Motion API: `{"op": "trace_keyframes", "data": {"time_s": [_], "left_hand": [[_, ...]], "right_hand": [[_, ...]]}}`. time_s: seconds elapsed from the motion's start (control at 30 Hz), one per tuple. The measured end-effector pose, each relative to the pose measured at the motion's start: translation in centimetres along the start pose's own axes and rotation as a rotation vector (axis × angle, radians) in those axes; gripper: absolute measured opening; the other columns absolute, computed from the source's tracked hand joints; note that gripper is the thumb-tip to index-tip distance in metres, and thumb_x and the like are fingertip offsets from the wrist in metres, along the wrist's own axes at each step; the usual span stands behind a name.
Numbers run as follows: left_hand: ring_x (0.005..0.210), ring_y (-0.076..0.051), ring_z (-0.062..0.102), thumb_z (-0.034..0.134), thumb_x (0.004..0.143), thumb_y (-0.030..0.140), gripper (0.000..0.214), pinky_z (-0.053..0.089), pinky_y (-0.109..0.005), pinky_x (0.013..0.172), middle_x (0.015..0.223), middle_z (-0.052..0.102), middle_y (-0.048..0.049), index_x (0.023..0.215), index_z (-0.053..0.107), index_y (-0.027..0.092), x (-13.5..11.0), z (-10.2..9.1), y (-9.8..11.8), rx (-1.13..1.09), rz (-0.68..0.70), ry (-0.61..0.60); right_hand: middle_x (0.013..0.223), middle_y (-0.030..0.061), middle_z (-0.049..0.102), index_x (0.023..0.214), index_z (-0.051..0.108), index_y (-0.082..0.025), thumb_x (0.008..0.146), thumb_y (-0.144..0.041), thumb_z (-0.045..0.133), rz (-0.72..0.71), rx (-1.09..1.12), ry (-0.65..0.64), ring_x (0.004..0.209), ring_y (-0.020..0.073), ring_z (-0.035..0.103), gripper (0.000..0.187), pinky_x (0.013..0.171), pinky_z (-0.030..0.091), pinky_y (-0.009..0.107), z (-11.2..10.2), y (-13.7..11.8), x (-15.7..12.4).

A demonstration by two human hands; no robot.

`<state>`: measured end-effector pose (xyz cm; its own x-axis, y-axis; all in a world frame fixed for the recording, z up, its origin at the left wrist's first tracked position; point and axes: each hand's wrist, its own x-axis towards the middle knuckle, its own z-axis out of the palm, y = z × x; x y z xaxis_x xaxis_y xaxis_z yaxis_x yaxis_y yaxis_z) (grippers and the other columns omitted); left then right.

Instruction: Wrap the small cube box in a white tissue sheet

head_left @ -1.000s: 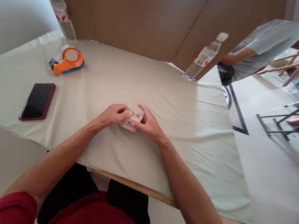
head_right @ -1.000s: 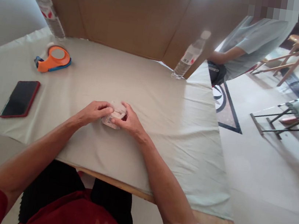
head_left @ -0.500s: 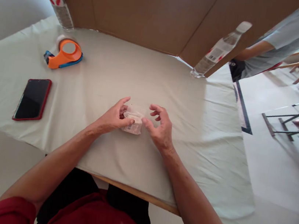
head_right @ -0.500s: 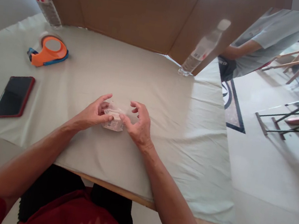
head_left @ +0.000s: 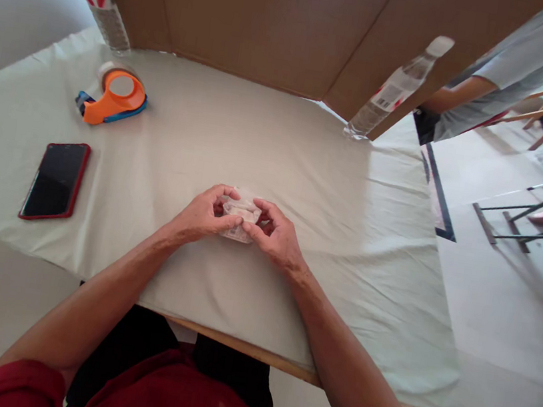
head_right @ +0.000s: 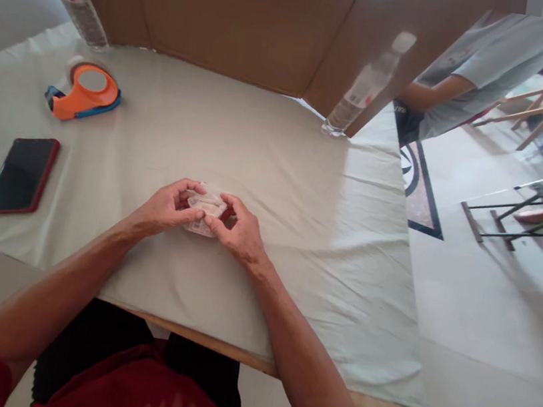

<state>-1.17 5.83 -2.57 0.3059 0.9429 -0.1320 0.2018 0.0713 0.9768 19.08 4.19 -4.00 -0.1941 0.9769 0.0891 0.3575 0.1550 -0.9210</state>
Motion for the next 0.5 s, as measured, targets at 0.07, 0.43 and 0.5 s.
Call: {"op": "trace_keyframes", "data": {"time_s": [0.07,0.43,0.5], "left_hand": [[0.078,-0.018,0.067,0.076,0.067,0.04,0.052,0.052,-0.028,0.066,0.09,0.068,-0.0038,0.11,0.058,0.017,-0.03,-0.02,0.23,0.01,-0.019,0.006],[0.085,-0.022,0.07,0.078,0.065,0.039,0.047,0.055,-0.032,0.071,0.093,0.072,-0.0065,0.103,0.061,0.015,-0.25,-0.18,0.98,-0.025,-0.07,-0.049],[0.084,-0.022,0.07,0.078,0.065,0.04,0.046,0.055,-0.032,0.071,0.092,0.072,-0.0063,0.101,0.061,0.015,-0.21,-0.24,0.9,-0.027,-0.072,-0.05]], "right_hand": [[0.099,0.0064,0.072,0.124,0.063,-0.02,0.077,-0.047,0.073,0.003,0.012,-0.01,0.081,0.019,0.066,0.055,0.074,0.056,0.035,-0.01,0.05,0.01],[0.104,0.0066,0.071,0.124,0.063,-0.02,0.075,-0.043,0.074,0.023,0.045,-0.03,0.072,0.0152,0.063,0.055,0.069,0.055,0.032,-0.11,-0.16,-0.12],[0.103,0.0068,0.071,0.124,0.063,-0.019,0.075,-0.043,0.074,0.027,0.049,-0.037,0.075,0.0162,0.064,0.056,0.071,0.055,0.032,-0.13,-0.14,-0.1]]}}
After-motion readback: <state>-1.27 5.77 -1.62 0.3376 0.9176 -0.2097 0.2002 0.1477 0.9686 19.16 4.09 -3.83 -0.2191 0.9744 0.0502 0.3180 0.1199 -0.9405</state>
